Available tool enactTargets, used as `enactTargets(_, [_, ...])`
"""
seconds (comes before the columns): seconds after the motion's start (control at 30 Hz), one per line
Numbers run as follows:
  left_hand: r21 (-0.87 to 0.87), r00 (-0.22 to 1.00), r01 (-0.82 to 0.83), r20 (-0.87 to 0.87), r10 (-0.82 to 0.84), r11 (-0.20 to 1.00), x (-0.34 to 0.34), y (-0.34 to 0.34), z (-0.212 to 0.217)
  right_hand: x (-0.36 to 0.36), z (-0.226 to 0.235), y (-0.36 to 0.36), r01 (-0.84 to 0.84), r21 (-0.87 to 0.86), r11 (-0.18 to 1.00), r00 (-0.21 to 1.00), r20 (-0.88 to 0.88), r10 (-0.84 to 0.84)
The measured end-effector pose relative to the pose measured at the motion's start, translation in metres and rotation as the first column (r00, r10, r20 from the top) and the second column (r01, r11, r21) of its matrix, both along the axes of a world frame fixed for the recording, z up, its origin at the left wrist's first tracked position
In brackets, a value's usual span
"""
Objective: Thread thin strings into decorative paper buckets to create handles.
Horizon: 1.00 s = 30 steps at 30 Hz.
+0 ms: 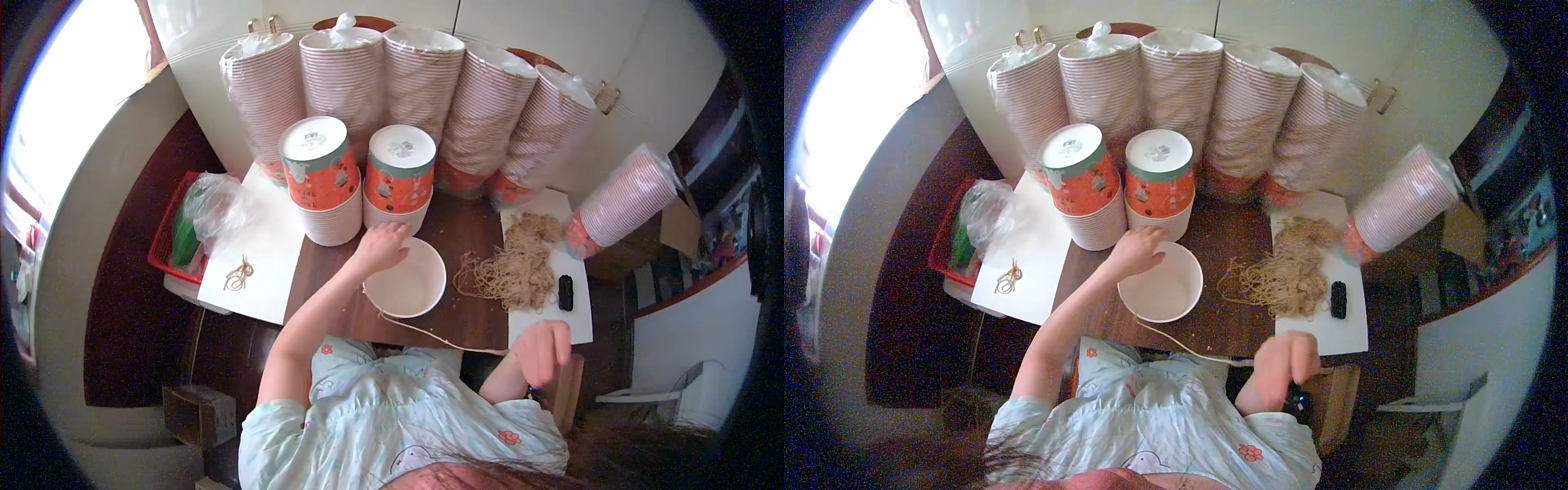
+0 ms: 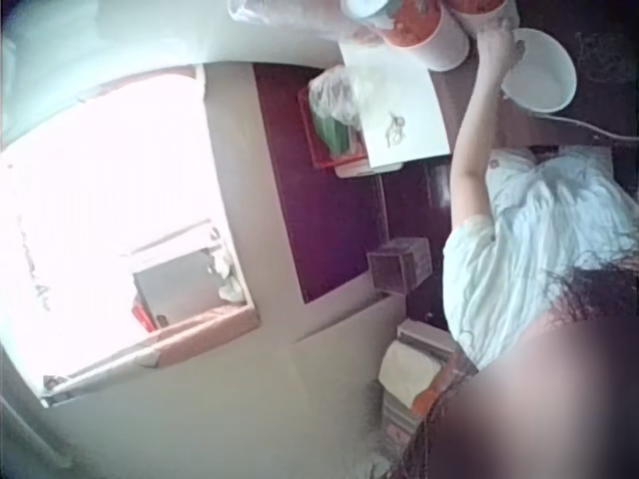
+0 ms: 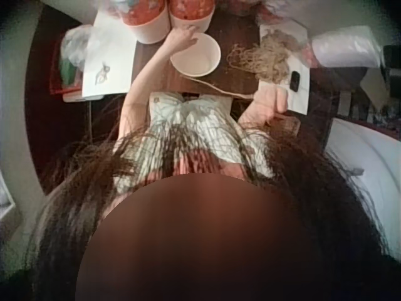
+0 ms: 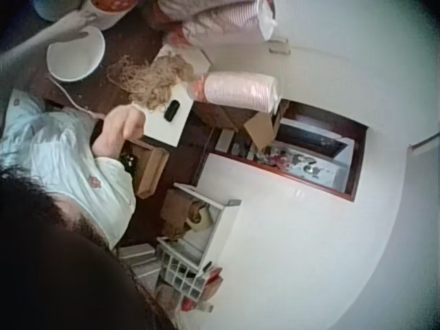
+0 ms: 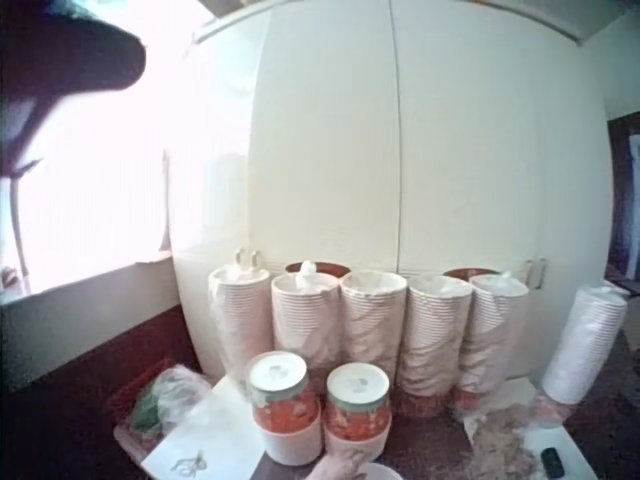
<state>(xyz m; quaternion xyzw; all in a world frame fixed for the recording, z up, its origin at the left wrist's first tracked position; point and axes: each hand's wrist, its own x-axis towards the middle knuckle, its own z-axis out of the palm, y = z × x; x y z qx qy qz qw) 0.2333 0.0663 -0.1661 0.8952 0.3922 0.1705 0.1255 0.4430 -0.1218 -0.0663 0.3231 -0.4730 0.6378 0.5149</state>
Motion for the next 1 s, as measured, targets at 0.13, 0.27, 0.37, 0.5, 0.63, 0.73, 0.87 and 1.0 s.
enactTargets(0.13, [-0.069,0.996,0.076,-0.047,-0.079,0.995,0.022,0.015,-0.006,-0.011,-0.019,0.0,0.676,-0.398,0.62,0.733,0.448,-0.512])
enactTargets(0.27, [-0.092,0.994,-0.001,-0.105,-0.009,0.996,0.019,0.009,0.0,-0.026,-0.038,0.02,0.914,-0.207,0.349,0.359,0.813,-0.459])
enactTargets(0.37, [-0.113,0.996,-0.065,0.054,0.071,0.992,-0.002,-0.01,-0.005,-0.036,-0.058,0.033,0.943,-0.087,0.32,0.218,0.89,-0.4])
enactTargets(0.5, [-0.257,0.897,-0.153,0.37,0.243,0.954,-0.012,-0.056,-0.007,-0.056,-0.073,0.049,0.936,0.338,0.104,-0.269,0.872,-0.409])
enactTargets(0.63, [-0.398,0.797,-0.177,0.479,0.369,0.9,-0.02,-0.093,-0.031,-0.077,-0.102,0.063,0.835,0.547,0.057,-0.449,0.738,-0.504])
enactTargets(0.73, [-0.444,0.731,-0.205,0.523,0.438,0.872,-0.023,-0.108,-0.043,-0.087,-0.117,0.064,0.805,0.588,0.074,-0.51,0.751,-0.421])
enactTargets(0.87, [-0.534,0.647,-0.204,0.555,0.523,0.82,-0.025,-0.118,-0.051,-0.091,-0.13,0.059,0.758,0.647,0.082,-0.571,0.72,-0.394])
enactTargets(1.0, [-0.581,0.603,-0.195,0.565,0.564,0.79,-0.026,-0.121,-0.059,-0.092,-0.132,0.055,0.799,0.584,0.143,-0.521,0.791,-0.32])
